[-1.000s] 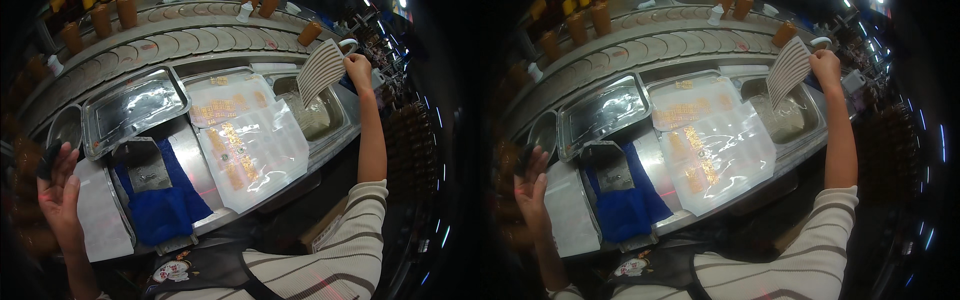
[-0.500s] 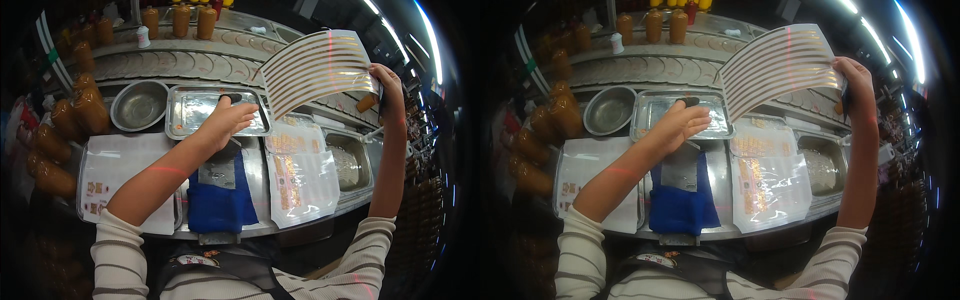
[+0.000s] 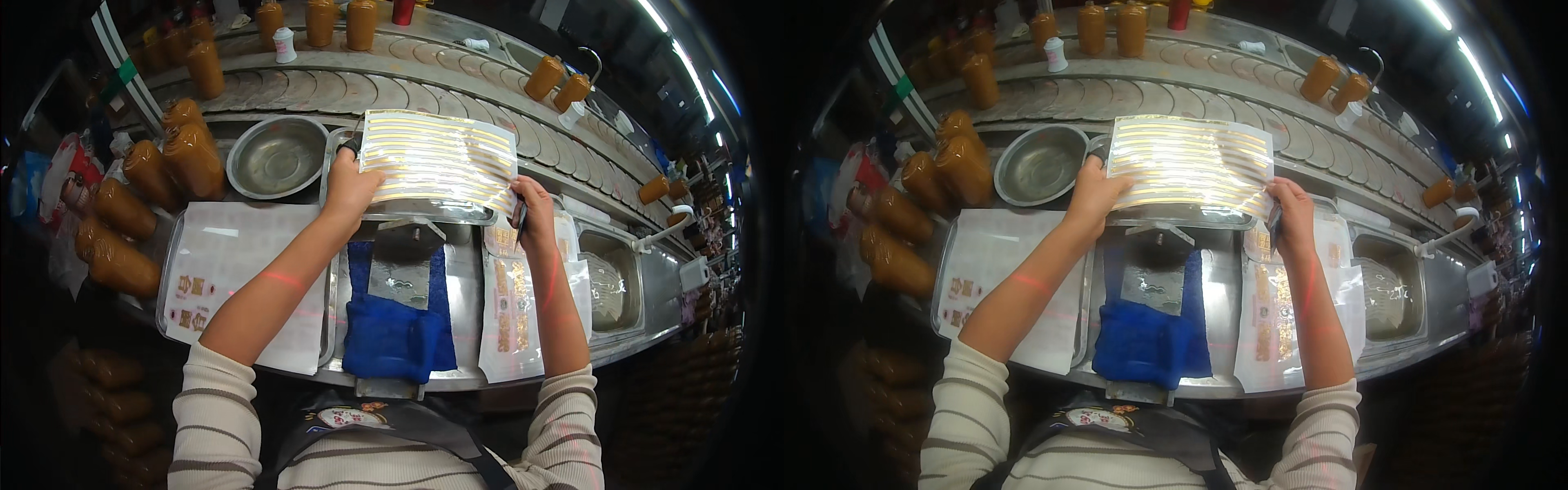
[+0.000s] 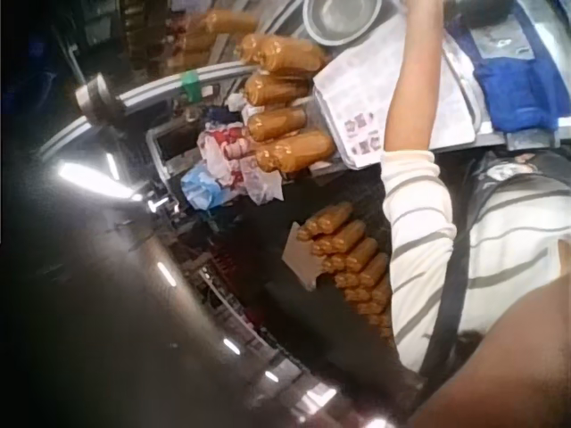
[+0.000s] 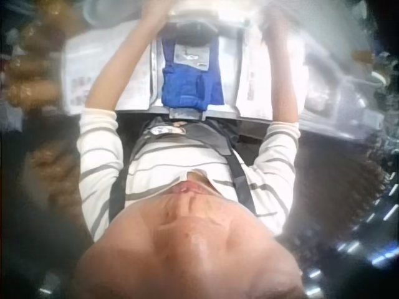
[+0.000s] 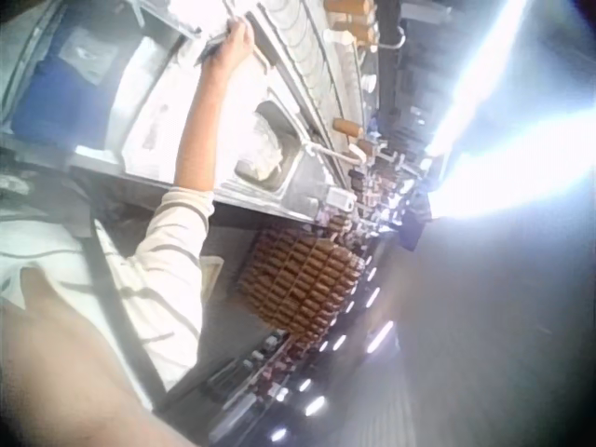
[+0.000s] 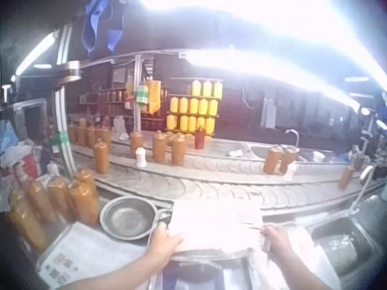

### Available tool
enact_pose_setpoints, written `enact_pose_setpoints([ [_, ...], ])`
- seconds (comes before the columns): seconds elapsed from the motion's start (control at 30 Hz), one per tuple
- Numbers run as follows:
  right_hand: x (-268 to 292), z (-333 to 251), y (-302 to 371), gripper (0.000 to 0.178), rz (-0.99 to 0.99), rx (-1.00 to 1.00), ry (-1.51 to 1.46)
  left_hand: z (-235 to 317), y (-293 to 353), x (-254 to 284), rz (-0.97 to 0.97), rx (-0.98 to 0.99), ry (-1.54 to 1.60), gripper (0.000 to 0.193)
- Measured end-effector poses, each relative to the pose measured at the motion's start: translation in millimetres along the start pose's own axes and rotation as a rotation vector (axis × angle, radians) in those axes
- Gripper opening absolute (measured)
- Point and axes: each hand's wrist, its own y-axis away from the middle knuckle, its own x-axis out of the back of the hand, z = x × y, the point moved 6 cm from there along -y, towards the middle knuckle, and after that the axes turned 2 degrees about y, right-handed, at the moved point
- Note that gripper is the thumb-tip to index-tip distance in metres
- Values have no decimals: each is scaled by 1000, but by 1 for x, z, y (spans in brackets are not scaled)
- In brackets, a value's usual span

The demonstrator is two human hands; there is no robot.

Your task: The person picks up amber-colored bottles from a tray, wipes them with a blue cloth, and applies adhesive labels to the front and back of each bottle. They then place the labeled bottles onto a nearby rack.

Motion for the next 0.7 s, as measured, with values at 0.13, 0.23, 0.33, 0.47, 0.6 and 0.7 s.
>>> enact_pose_setpoints([
  [0.13,19,30,-1,23,-15,-83,140,-14,-2,1,-39,76,-238,39],
  [0.23,26,38,-5,22,-49,-46,291,-22,-5,0,-67,123,-286,37],
  [0.33,28,30,-14,23,-6,103,569,-26,-8,1,-62,117,-338,37],
  [0.47,-6,-18,-19,21,137,573,1003,-29,-8,-1,-64,111,-321,37],
  [0.6,-74,-13,-48,37,-269,461,1462,-30,-9,3,-25,106,-360,35],
  [0.7,-88,8,-60,46,-382,383,1629,-29,-9,1,-15,108,-491,34],
])
